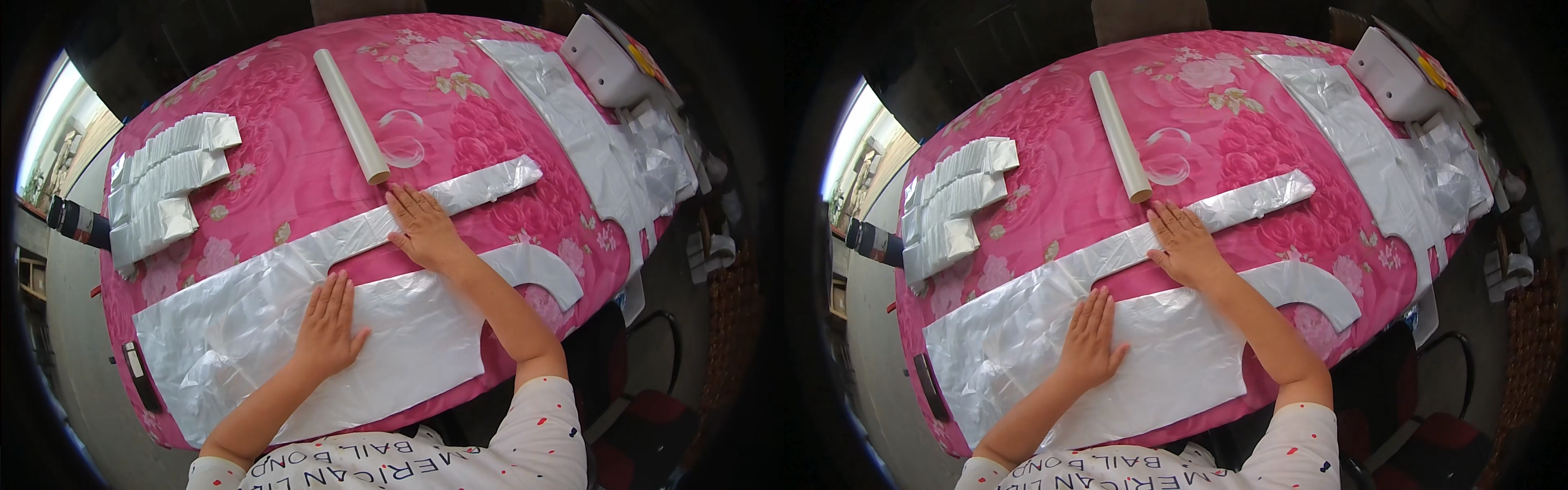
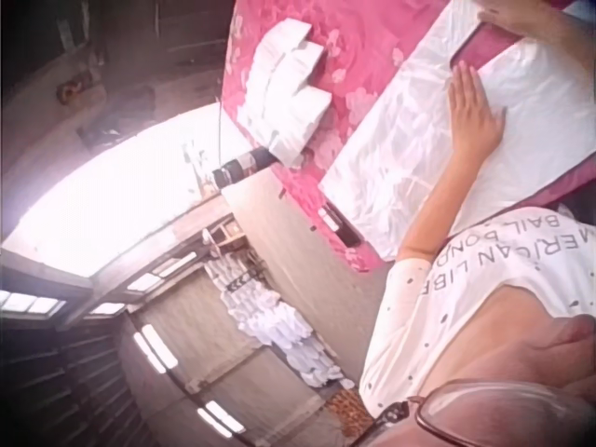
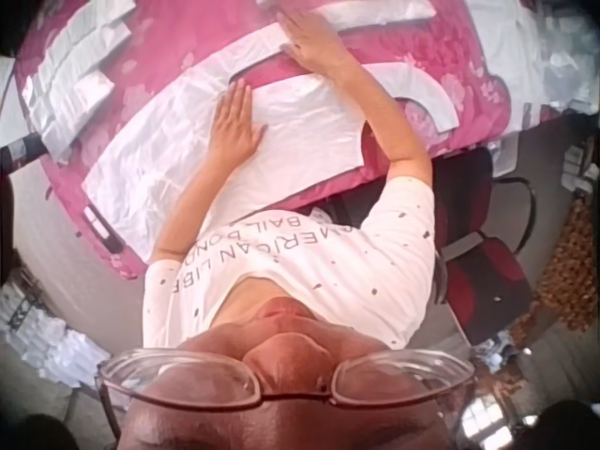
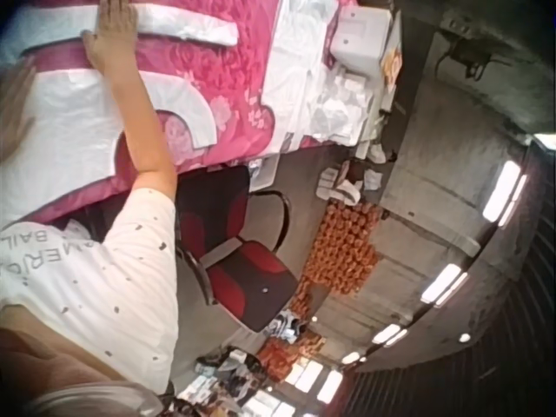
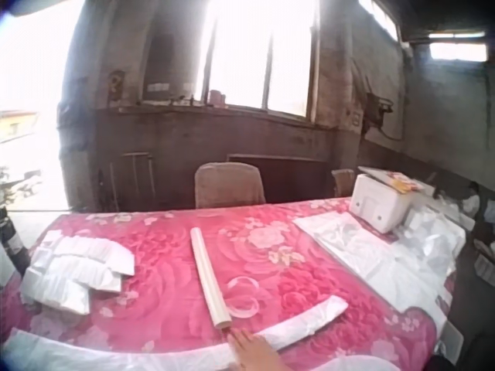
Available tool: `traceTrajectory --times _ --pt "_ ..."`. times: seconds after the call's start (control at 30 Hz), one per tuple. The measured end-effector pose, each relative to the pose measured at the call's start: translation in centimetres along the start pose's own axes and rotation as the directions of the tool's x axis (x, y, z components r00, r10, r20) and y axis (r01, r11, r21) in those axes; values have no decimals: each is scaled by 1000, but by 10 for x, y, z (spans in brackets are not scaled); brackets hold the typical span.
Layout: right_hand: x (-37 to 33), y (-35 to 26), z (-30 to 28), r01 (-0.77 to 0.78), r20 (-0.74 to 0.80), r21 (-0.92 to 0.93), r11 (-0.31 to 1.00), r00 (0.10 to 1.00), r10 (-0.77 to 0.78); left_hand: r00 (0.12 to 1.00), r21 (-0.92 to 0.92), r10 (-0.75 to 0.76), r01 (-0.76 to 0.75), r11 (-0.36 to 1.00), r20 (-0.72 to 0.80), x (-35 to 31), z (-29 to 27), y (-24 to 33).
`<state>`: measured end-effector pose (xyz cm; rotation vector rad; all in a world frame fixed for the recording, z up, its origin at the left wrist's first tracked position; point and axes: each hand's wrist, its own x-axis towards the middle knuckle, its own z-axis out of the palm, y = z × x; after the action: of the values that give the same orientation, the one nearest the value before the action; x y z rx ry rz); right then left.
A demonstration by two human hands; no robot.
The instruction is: The person repeatedly unrolls a roll of clear plastic sheeting, tears off a length, and folds it into a small rectangle by hand. The folded pieces are stacked on the table. The person also handles larger white plastic sheets, folding them and placing them aside.
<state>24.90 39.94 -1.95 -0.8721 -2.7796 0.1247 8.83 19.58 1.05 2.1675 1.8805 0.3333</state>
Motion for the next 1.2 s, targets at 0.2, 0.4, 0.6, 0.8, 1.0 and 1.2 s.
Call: traceTrajectory --times 0.2,0.4,0.6,0.8,1.0,1.2 --pt "-7 55 -10 -132 6 -53 990 991 133 1000 2 -12 12 1000 7 0 2 -1" --pt "-15 107 -15 -255 -32 -96 962 967 253 1000 11 -1 1 1000 -2 1 1 0" --pt "-32 155 -23 -368 -121 -106 924 927 355 1000 32 3 -3 999 6 3 -2 2" --pt "-41 191 -30 -552 -165 -101 828 830 533 1000 -6 -4 4 1000 2 -1 -1 -1" --pt "-60 200 -37 -680 -240 -194 707 732 638 1000 -37 13 -14 999 -25 0 2 -3" --pt "-49 106 -55 -367 -276 -128 921 905 323 979 -46 190 -194 980 -79 -25 3 1"
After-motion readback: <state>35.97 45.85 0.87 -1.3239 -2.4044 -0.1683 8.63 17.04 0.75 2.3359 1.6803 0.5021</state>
